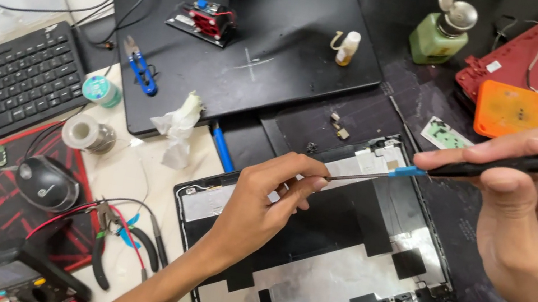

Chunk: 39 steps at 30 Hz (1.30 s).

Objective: The person uses a screwdriver to manipulate small electronic components on a disassembled laptop chassis. They repeatedly pick up small parts, place them into the device, and use the tool to adjust or secure them. A multimeter is also visible on the desk, and the person briefly interacts with it.

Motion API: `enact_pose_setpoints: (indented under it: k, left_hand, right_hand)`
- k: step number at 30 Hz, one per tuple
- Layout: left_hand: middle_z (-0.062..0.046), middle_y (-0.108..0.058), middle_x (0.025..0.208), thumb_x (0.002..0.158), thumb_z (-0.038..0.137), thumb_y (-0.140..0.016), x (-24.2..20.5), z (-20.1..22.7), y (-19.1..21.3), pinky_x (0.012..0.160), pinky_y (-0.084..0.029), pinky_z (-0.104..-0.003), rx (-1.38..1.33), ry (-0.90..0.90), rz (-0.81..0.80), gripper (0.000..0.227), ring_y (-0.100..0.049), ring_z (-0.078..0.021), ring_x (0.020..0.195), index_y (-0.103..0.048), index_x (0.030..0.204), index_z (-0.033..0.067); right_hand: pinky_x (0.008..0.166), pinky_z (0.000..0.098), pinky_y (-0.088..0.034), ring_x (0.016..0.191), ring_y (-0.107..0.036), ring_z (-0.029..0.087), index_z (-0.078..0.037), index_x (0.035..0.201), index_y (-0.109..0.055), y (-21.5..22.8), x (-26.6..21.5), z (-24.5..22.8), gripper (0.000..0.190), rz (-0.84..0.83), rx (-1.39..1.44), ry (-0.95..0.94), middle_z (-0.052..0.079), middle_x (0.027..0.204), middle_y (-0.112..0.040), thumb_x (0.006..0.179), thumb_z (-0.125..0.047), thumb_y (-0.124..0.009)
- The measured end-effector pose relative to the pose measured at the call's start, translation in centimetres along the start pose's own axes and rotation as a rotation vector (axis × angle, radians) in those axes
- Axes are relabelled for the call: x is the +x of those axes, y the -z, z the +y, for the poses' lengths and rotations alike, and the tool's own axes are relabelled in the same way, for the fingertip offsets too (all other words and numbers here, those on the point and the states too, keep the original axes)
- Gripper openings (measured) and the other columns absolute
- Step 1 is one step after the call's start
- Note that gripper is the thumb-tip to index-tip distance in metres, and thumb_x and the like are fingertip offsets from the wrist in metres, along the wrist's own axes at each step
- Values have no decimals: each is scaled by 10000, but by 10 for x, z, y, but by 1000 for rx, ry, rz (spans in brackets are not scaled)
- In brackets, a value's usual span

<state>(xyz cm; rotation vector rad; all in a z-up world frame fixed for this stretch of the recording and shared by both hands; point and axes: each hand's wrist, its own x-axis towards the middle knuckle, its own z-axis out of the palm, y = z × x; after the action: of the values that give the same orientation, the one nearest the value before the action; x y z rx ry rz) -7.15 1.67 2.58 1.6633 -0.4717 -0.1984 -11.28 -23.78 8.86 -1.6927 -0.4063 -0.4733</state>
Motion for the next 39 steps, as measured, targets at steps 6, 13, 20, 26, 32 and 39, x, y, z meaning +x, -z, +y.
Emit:
enact_pose_setpoints:
  k: [6,13,20,26,32,39]
  left_hand:
    - [-45,-708,926,987,67,-658,9,4,-15,614,-559,-231,12,-34,-31,92,-677,-110,702,-695,1055,17]
    - [-97,-663,1094,916,164,-744,28,2,-44,726,-578,-303,86,-155,-15,358,-683,-190,912,-622,1212,2]
    - [-159,-604,1248,933,354,-723,35,-35,-88,1035,-472,-462,749,-318,-253,446,-564,-358,1216,-638,1223,26]
    - [-177,-522,1479,936,513,-626,38,-55,-102,1140,-388,-546,929,-593,-243,671,-498,-427,1336,-566,1415,46]
    - [-166,-487,1553,962,538,-590,38,-59,-103,1151,-390,-547,936,-597,-233,715,-493,-432,1347,-538,1473,41]
    - [-141,-510,1539,983,519,-591,37,-62,-105,1149,-392,-555,968,-614,-227,682,-506,-426,1354,-548,1458,32]
  right_hand:
    - [961,445,-613,955,-736,318,-60,1280,-419,30,-21,27,220,4,-39,72,129,1027,-581,1180,45,-585]
    - [1010,402,-640,1041,-734,280,-8,1460,-206,21,18,1,489,5,-214,-7,196,1171,-648,1074,49,-501]
    - [993,388,-615,1043,-715,320,-123,1407,-143,36,23,44,511,-110,-379,167,283,1229,-611,1098,162,-435]
    - [991,372,-614,1071,-712,321,-126,1370,-158,35,25,63,495,-112,-325,194,276,1246,-597,1085,180,-421]
    - [989,340,-618,1081,-723,301,-128,1362,-168,39,23,76,457,-125,-271,159,266,1255,-603,1120,162,-426]
    - [986,347,-612,1098,-713,309,-115,1366,-174,39,27,74,456,-123,-282,152,270,1258,-596,1102,155,-429]
